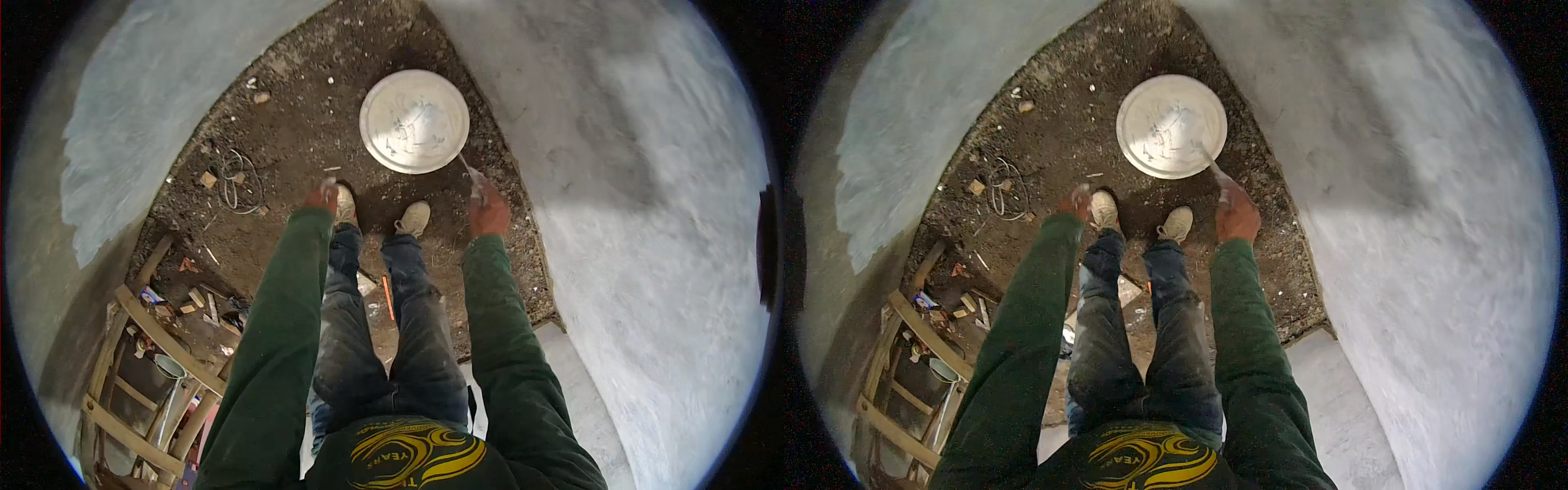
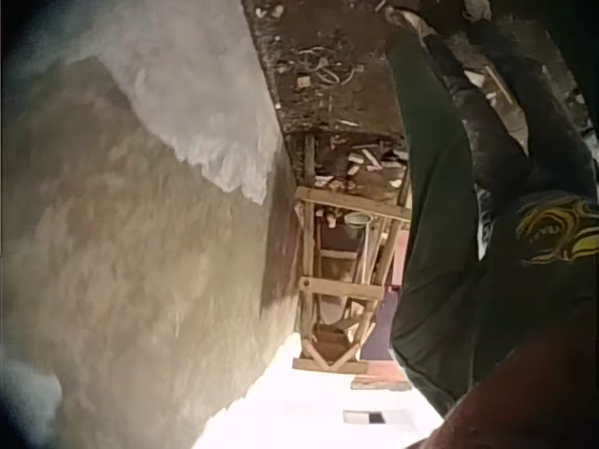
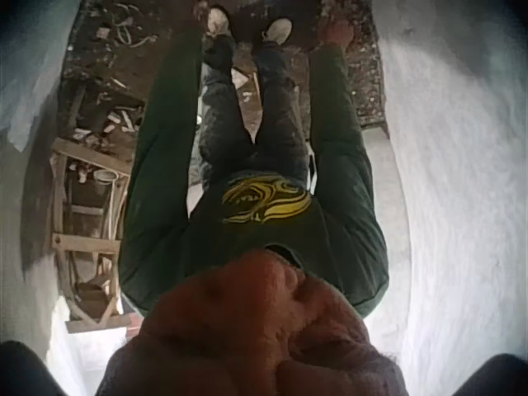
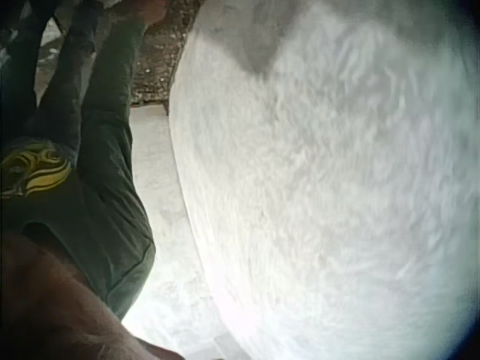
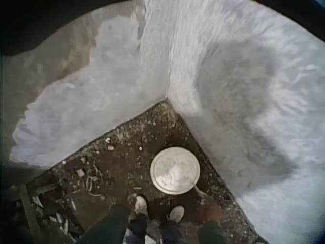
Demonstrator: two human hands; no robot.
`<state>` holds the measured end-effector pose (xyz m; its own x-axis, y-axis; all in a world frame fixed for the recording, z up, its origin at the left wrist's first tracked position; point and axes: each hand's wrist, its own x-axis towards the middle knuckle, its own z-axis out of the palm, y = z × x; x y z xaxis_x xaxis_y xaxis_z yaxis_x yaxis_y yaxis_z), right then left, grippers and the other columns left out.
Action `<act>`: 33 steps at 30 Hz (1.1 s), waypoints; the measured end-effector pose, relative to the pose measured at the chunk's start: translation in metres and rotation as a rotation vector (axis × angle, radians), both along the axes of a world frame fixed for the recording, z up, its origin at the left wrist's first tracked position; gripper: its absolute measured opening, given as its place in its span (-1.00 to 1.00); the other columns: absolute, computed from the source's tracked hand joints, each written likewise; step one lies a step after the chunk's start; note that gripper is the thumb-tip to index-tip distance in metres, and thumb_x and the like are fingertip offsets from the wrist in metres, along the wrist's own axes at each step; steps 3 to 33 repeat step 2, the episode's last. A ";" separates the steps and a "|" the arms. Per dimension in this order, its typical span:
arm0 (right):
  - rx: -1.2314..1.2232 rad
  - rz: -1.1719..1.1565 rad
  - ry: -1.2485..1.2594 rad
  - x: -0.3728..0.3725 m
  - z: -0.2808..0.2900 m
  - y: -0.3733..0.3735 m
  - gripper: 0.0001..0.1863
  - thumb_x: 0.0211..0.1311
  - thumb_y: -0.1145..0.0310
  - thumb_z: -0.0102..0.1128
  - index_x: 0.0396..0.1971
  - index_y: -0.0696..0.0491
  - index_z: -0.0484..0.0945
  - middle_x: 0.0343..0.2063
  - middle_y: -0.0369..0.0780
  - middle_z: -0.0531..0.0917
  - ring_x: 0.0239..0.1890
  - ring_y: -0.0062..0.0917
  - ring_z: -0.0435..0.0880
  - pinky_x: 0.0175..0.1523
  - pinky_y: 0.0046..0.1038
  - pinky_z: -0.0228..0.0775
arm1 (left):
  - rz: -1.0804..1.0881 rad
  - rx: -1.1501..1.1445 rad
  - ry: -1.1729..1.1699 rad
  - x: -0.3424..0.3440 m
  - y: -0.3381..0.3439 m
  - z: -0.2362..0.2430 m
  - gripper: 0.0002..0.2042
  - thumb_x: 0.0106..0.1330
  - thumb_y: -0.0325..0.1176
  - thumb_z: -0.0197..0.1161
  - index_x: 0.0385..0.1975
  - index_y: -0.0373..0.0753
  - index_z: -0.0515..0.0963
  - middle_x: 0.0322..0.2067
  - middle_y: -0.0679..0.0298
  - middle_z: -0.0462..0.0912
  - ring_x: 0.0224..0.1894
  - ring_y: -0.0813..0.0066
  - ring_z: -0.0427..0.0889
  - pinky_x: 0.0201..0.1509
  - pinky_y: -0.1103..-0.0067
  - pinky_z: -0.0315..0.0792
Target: Applying plaster to a wall with a putty knife.
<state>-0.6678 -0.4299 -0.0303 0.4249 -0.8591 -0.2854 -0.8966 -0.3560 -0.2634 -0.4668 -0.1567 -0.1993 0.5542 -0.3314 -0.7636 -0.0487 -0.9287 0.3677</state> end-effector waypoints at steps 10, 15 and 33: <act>-0.038 0.363 -0.034 0.031 -0.024 0.001 -0.59 -0.05 0.41 0.29 -0.09 -0.08 0.63 -0.13 -0.07 0.63 0.05 -0.20 0.54 0.07 -0.18 0.45 | 0.093 -0.140 -0.097 0.012 0.016 -0.028 -0.35 0.32 0.08 0.09 0.34 -0.06 0.17 -0.19 0.06 0.66 -0.34 0.26 0.64 -0.27 0.32 0.55; -0.038 0.363 -0.034 0.031 -0.024 0.001 -0.59 -0.05 0.41 0.29 -0.09 -0.08 0.63 -0.13 -0.07 0.63 0.05 -0.20 0.54 0.07 -0.18 0.45 | 0.093 -0.140 -0.097 0.012 0.016 -0.028 -0.35 0.32 0.08 0.09 0.34 -0.06 0.17 -0.19 0.06 0.66 -0.34 0.26 0.64 -0.27 0.32 0.55; -0.038 0.363 -0.034 0.031 -0.024 0.001 -0.59 -0.05 0.41 0.29 -0.09 -0.08 0.63 -0.13 -0.07 0.63 0.05 -0.20 0.54 0.07 -0.18 0.45 | 0.093 -0.140 -0.097 0.012 0.016 -0.028 -0.35 0.32 0.08 0.09 0.34 -0.06 0.17 -0.19 0.06 0.66 -0.34 0.26 0.64 -0.27 0.32 0.55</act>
